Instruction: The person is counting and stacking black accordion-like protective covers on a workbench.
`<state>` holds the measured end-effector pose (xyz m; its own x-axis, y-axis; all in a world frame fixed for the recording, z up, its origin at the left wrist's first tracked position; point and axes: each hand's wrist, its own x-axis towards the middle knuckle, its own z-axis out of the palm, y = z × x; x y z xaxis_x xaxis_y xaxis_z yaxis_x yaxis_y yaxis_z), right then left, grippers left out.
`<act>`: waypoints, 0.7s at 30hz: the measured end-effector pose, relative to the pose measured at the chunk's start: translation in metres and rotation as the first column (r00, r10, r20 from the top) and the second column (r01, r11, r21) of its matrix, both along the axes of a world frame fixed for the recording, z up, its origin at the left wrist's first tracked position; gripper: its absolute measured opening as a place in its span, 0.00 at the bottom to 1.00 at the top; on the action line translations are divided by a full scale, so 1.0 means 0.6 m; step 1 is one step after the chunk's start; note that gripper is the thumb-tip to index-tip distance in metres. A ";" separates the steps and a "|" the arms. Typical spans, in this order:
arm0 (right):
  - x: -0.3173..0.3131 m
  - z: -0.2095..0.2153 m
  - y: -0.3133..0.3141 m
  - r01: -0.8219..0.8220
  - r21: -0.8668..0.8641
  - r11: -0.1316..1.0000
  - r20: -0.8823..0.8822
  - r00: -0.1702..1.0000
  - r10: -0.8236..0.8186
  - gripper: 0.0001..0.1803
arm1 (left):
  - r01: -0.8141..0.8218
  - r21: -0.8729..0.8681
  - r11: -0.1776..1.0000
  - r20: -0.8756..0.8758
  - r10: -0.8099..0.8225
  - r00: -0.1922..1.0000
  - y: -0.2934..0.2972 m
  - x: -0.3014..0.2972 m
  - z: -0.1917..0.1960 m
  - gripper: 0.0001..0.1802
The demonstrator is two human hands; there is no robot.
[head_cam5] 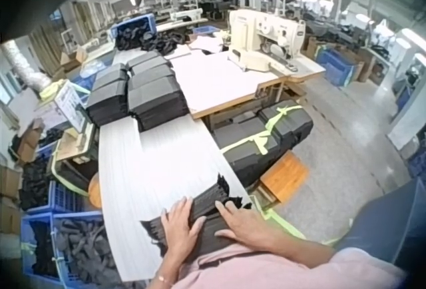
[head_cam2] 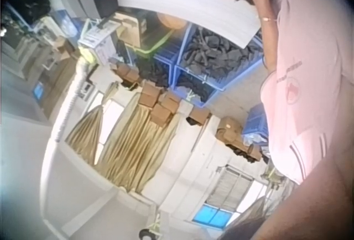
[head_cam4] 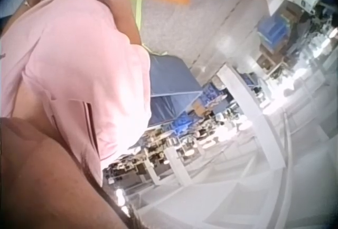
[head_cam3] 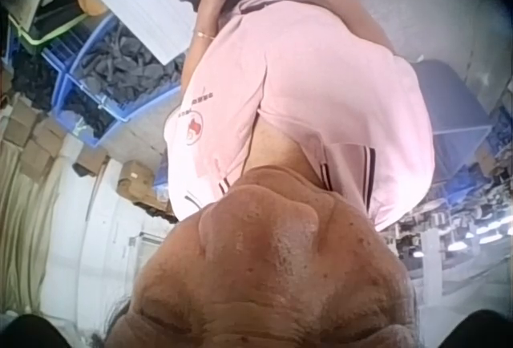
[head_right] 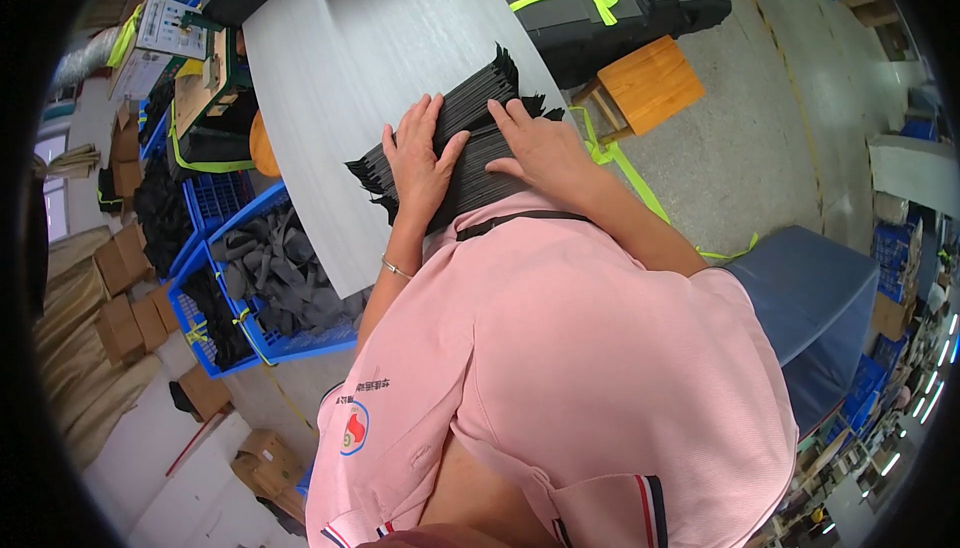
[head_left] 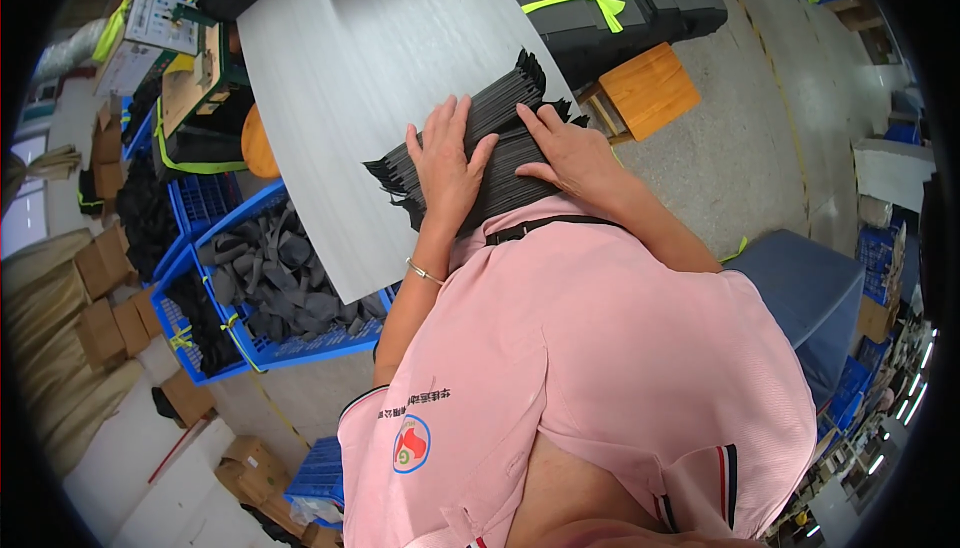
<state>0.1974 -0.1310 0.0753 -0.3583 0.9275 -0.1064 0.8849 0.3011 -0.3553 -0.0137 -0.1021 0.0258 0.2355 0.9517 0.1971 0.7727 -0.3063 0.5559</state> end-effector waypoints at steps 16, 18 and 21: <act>0.006 -0.015 -0.002 0.015 0.112 0.994 -0.059 0.998 -0.008 0.29 | -0.041 0.028 0.999 -0.037 0.042 0.998 0.001 0.004 -0.007 0.26; 0.004 -0.012 -0.002 0.015 0.105 0.994 -0.034 0.999 -0.011 0.29 | -0.041 0.031 0.999 -0.035 0.042 0.998 0.001 0.004 -0.007 0.26; 0.001 -0.015 -0.003 0.008 0.152 0.988 -0.012 1.000 -0.007 0.30 | -0.045 0.033 0.998 -0.046 0.046 0.998 0.002 0.004 -0.007 0.26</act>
<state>0.1981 -0.1329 0.0664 -0.3516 0.9353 0.0406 0.8835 0.3458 -0.3159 -0.0111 -0.1008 0.0217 0.2015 0.9550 0.2177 0.8110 -0.2873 0.5097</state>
